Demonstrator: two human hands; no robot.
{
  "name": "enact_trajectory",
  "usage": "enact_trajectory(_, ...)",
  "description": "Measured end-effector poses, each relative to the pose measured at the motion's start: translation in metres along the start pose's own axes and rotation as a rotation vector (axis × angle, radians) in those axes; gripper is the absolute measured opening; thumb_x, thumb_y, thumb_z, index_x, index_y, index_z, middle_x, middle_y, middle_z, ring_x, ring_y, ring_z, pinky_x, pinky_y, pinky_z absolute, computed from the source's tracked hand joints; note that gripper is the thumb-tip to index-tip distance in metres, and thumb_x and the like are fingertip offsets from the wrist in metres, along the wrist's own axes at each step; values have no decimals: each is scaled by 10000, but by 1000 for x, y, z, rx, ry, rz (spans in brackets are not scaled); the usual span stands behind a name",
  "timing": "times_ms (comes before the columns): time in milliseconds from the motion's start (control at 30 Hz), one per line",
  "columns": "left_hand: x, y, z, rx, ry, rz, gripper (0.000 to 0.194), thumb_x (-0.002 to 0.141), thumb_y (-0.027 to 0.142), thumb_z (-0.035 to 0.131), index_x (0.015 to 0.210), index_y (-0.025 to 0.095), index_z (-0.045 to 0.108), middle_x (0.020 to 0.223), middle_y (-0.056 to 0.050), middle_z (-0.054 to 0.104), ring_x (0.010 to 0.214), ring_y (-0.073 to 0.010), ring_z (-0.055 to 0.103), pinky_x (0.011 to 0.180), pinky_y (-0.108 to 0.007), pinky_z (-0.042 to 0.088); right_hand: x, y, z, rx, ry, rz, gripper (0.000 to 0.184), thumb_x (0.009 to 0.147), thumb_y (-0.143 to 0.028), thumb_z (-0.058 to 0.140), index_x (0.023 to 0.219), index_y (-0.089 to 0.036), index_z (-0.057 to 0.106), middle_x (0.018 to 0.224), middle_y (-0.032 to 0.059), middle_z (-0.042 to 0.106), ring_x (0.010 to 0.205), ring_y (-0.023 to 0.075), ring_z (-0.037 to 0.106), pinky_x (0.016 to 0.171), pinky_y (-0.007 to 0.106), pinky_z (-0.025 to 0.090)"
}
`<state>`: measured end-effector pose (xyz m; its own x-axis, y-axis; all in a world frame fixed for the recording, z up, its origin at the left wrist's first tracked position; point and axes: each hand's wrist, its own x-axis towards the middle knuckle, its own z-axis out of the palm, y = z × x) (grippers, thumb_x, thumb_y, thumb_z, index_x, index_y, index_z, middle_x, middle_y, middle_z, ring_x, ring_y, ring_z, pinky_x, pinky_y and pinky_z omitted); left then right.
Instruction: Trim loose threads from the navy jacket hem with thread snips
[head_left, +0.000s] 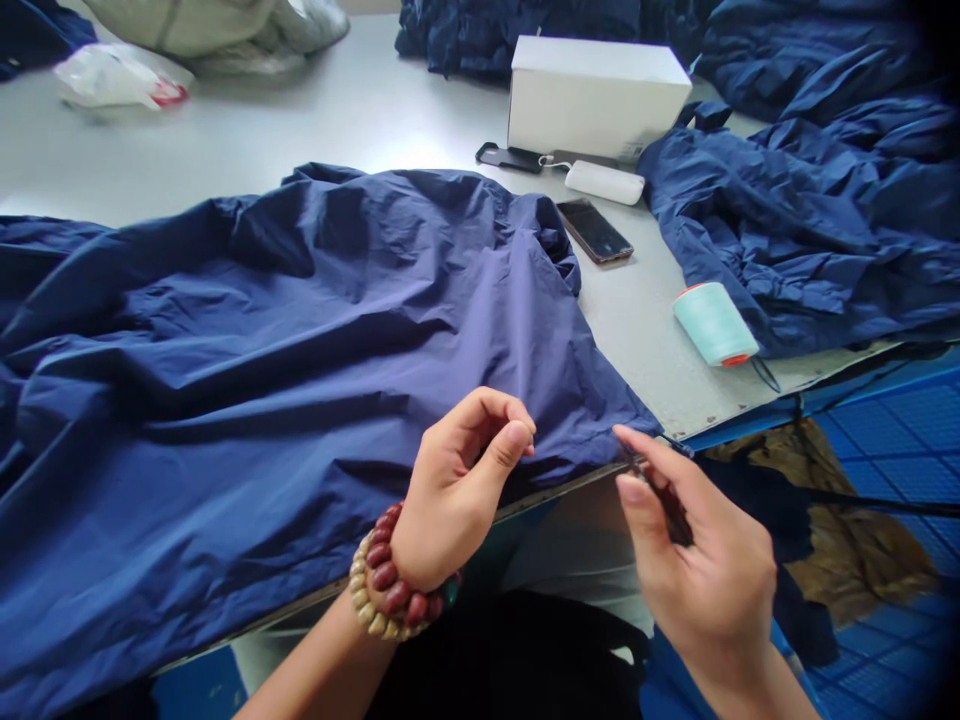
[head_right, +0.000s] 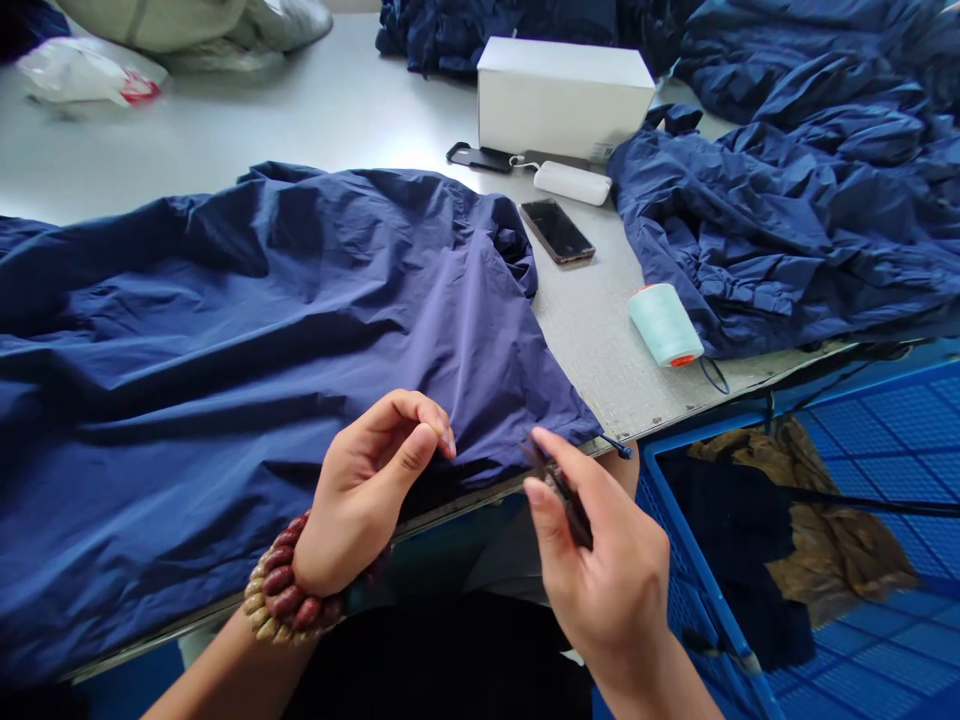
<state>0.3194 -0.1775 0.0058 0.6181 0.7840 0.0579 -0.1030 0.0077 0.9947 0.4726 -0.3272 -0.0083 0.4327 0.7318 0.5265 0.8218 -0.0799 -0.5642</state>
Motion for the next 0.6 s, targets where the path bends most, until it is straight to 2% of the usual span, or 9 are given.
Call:
enact_trajectory(100,3,-1,-1,55,32,-38,223,1065,399,660,965,199,657,966,-39,694,914,-170,648,883,-281,528,3,18,-1,2,-116,-44,376,1096,-302,609,1442,-178,690,1303,114,803,1108,252,810,962,347,662)
enact_trajectory(233,3,0,-2,309,-65,-23,146,1085,295,602,984,210,665,1229,-81,767,1114,-213,705,1045,-350,522,5,38,-1,4,-309,-153,340,1082,-293,640,1390,-184,734,1284,97,817,1103,240,818,977,337,660)
enact_trajectory(333,2,2,-9,443,-184,21,146,1058,198,590,931,227,655,1333,-96,752,1329,-258,657,1143,-416,504,1,47,-2,-11,-338,-160,355,1066,-296,676,1401,-196,738,1274,91,823,1036,227,835,923,311,669)
enact_trajectory(433,1,5,-17,468,-314,16,177,1030,135,580,905,239,648,1402,-98,733,1504,-273,546,1209,-456,481,-5,54,-5,14,-351,-132,363,1065,-256,668,1419,-216,735,1297,78,815,1041,213,833,919,287,663)
enact_trajectory(600,2,7,-23,481,-361,-30,166,1018,133,591,910,245,647,1469,-91,706,1564,-270,490,1249,-467,458,-12,62,-5,95,-368,-29,379,1060,-245,667,1434,-227,730,1305,72,813,1029,203,831,925,280,661)
